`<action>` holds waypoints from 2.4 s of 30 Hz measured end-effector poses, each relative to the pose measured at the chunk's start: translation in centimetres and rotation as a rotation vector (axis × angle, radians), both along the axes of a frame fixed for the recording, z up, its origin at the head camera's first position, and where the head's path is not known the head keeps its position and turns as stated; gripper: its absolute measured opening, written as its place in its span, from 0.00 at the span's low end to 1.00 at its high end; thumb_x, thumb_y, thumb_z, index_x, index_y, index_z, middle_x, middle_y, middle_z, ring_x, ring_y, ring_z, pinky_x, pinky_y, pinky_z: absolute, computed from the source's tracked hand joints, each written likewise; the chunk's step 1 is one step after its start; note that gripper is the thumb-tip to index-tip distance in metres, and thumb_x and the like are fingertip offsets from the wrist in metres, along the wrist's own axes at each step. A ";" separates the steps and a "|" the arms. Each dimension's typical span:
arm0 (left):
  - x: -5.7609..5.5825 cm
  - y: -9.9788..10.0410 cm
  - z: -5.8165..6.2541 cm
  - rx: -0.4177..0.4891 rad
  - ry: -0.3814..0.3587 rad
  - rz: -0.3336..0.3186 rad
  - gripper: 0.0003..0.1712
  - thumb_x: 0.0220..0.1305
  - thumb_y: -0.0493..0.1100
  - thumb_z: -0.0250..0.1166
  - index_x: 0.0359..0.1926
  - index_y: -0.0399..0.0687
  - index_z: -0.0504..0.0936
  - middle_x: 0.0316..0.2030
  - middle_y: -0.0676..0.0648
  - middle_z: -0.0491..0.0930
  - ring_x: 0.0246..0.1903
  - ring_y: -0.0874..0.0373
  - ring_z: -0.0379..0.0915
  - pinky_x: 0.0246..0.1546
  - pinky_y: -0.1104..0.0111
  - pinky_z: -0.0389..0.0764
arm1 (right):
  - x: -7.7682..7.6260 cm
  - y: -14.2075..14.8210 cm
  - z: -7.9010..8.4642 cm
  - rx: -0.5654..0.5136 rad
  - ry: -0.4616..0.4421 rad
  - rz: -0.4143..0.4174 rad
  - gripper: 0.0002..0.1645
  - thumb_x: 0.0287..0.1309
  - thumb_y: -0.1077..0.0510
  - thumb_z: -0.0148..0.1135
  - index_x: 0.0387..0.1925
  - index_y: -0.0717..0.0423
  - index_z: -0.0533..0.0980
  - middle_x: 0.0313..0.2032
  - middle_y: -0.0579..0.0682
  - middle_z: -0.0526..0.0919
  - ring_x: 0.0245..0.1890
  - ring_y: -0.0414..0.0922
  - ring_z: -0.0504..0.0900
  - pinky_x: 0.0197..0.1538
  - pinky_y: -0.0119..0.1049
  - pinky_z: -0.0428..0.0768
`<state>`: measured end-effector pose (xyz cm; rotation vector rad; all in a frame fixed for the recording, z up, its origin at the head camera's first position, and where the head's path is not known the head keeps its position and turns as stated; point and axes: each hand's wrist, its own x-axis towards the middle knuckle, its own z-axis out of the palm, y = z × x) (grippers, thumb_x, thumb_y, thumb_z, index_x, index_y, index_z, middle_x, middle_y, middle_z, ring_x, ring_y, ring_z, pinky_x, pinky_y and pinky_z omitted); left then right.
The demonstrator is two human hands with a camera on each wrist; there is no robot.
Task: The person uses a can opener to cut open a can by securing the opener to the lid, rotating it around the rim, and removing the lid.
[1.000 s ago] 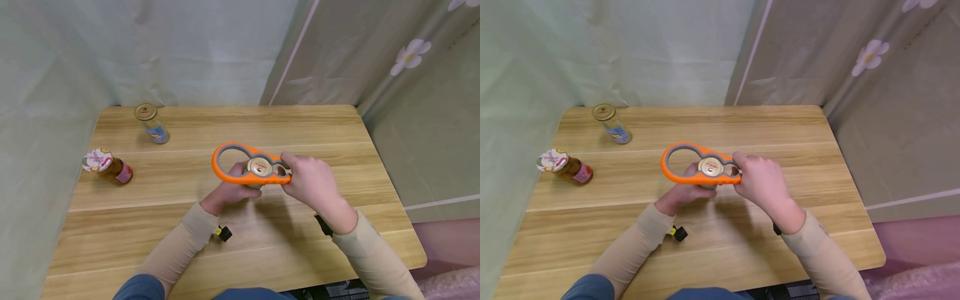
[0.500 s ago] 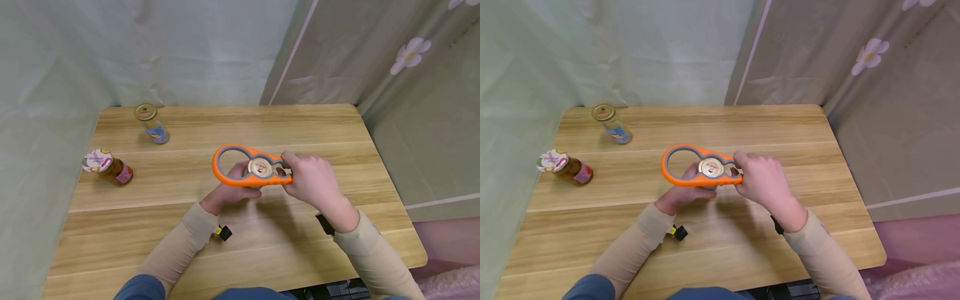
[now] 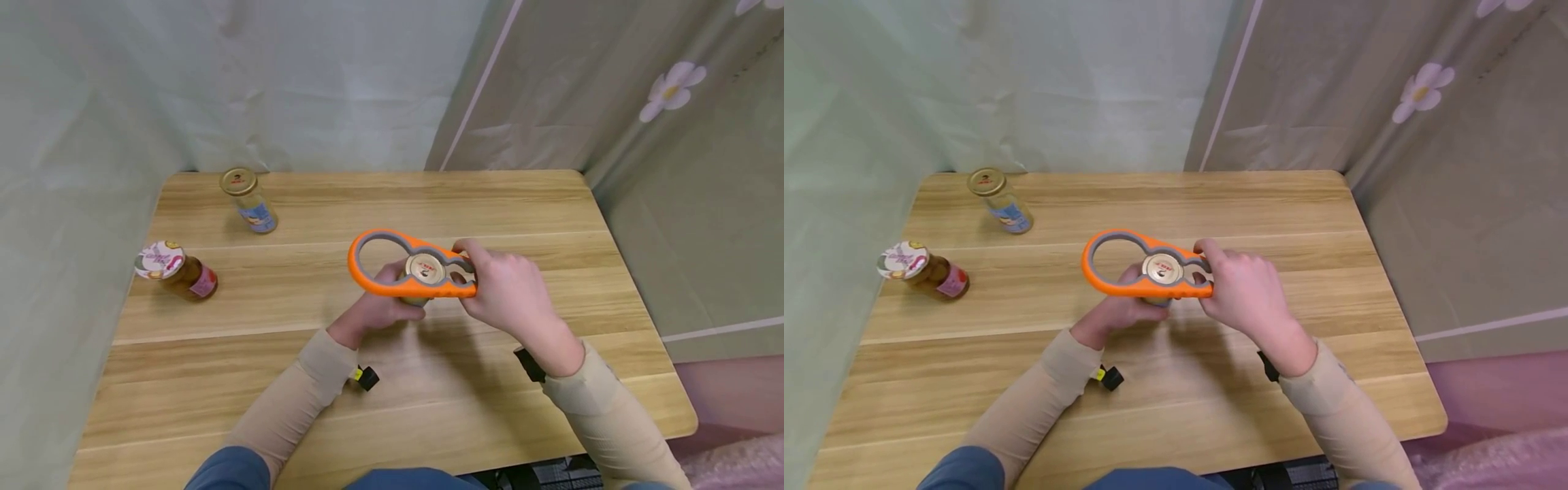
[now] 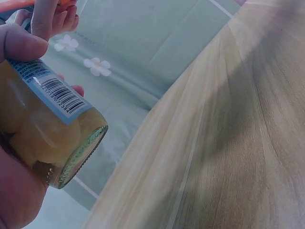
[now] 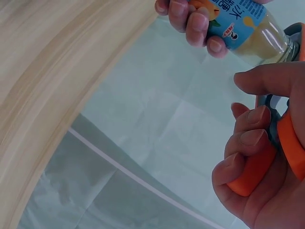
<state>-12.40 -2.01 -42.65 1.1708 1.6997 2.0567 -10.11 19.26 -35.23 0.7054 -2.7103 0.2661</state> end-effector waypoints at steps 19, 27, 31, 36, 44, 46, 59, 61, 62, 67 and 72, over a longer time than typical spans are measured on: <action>-0.1 -0.1 -0.4 -0.015 0.057 0.029 0.50 0.32 0.19 0.53 0.67 0.36 0.70 0.63 0.42 0.73 0.54 0.51 0.71 0.50 0.65 0.69 | 0.0 -0.1 0.0 -0.012 0.020 -0.002 0.15 0.48 0.55 0.66 0.39 0.53 0.76 0.15 0.41 0.71 0.10 0.42 0.63 0.11 0.39 0.66; -0.1 -0.2 -0.3 -0.108 0.046 0.139 0.41 0.35 0.21 0.62 0.59 0.35 0.75 0.52 0.44 0.80 0.47 0.53 0.73 0.52 0.60 0.71 | 0.0 0.0 0.2 -0.034 0.043 -0.020 0.14 0.50 0.54 0.66 0.38 0.53 0.77 0.14 0.40 0.69 0.10 0.41 0.63 0.11 0.40 0.66; 0.0 -0.2 -0.1 -0.169 0.013 0.204 0.36 0.37 0.21 0.68 0.54 0.32 0.75 0.46 0.40 0.80 0.44 0.52 0.72 0.54 0.56 0.70 | -0.1 0.2 0.4 -0.059 0.058 -0.048 0.14 0.49 0.54 0.66 0.38 0.53 0.77 0.14 0.41 0.70 0.10 0.41 0.64 0.11 0.41 0.67; 0.0 -0.2 -0.1 -0.173 -0.031 0.244 0.35 0.38 0.21 0.69 0.53 0.31 0.73 0.43 0.39 0.79 0.44 0.51 0.72 0.56 0.55 0.68 | 0.0 0.7 0.5 -0.087 0.066 -0.084 0.13 0.48 0.55 0.66 0.37 0.53 0.77 0.12 0.42 0.69 0.09 0.42 0.64 0.11 0.41 0.67; -0.3 -0.2 -0.5 -0.061 -0.024 0.209 0.34 0.36 0.18 0.66 0.50 0.35 0.72 0.37 0.42 0.78 0.39 0.53 0.71 0.52 0.56 0.71 | 0.0 1.3 0.6 -0.111 0.073 -0.122 0.14 0.45 0.57 0.64 0.37 0.54 0.76 0.13 0.43 0.68 0.10 0.43 0.63 0.11 0.41 0.66; -0.2 -0.2 -0.6 -0.061 -0.019 0.204 0.34 0.36 0.18 0.66 0.50 0.34 0.72 0.37 0.40 0.78 0.39 0.53 0.72 0.51 0.56 0.72 | 0.1 1.5 0.6 -0.115 0.061 -0.136 0.15 0.45 0.57 0.64 0.38 0.54 0.75 0.14 0.43 0.69 0.10 0.43 0.63 0.12 0.41 0.66; 0.5 -0.5 -1.1 -0.132 -0.014 0.237 0.35 0.40 0.21 0.69 0.54 0.31 0.70 0.40 0.36 0.80 0.41 0.51 0.75 0.53 0.52 0.74 | 0.3 1.8 0.0 -0.107 0.042 -0.163 0.17 0.43 0.57 0.64 0.39 0.53 0.76 0.14 0.41 0.69 0.11 0.42 0.65 0.13 0.40 0.68; 0.4 -0.6 -1.2 -0.121 -0.019 0.242 0.37 0.40 0.21 0.69 0.56 0.30 0.69 0.39 0.36 0.80 0.41 0.51 0.75 0.52 0.53 0.75 | 0.2 1.8 0.0 -0.111 0.045 -0.159 0.16 0.43 0.57 0.65 0.39 0.54 0.76 0.14 0.41 0.69 0.11 0.42 0.64 0.13 0.40 0.68; 0.4 -0.6 -1.2 -0.115 -0.024 0.248 0.37 0.40 0.21 0.69 0.56 0.30 0.69 0.40 0.36 0.80 0.40 0.51 0.76 0.52 0.53 0.75 | 0.1 1.8 0.0 -0.112 0.046 -0.158 0.16 0.43 0.57 0.65 0.38 0.54 0.76 0.14 0.41 0.69 0.11 0.42 0.64 0.13 0.40 0.68; 0.1 -0.6 -1.1 -0.109 -0.053 0.279 0.37 0.42 0.22 0.70 0.57 0.33 0.68 0.42 0.39 0.78 0.42 0.51 0.73 0.52 0.53 0.74 | -0.2 1.9 0.1 -0.123 0.053 -0.162 0.15 0.41 0.60 0.64 0.37 0.53 0.76 0.14 0.41 0.67 0.11 0.42 0.63 0.13 0.40 0.67; -0.6 -0.6 -1.1 -0.130 -0.073 0.304 0.38 0.47 0.24 0.71 0.59 0.37 0.67 0.47 0.42 0.76 0.45 0.50 0.71 0.55 0.50 0.71 | -0.4 2.2 0.3 -0.130 0.071 -0.162 0.16 0.40 0.61 0.64 0.37 0.53 0.76 0.14 0.41 0.68 0.11 0.42 0.64 0.13 0.40 0.67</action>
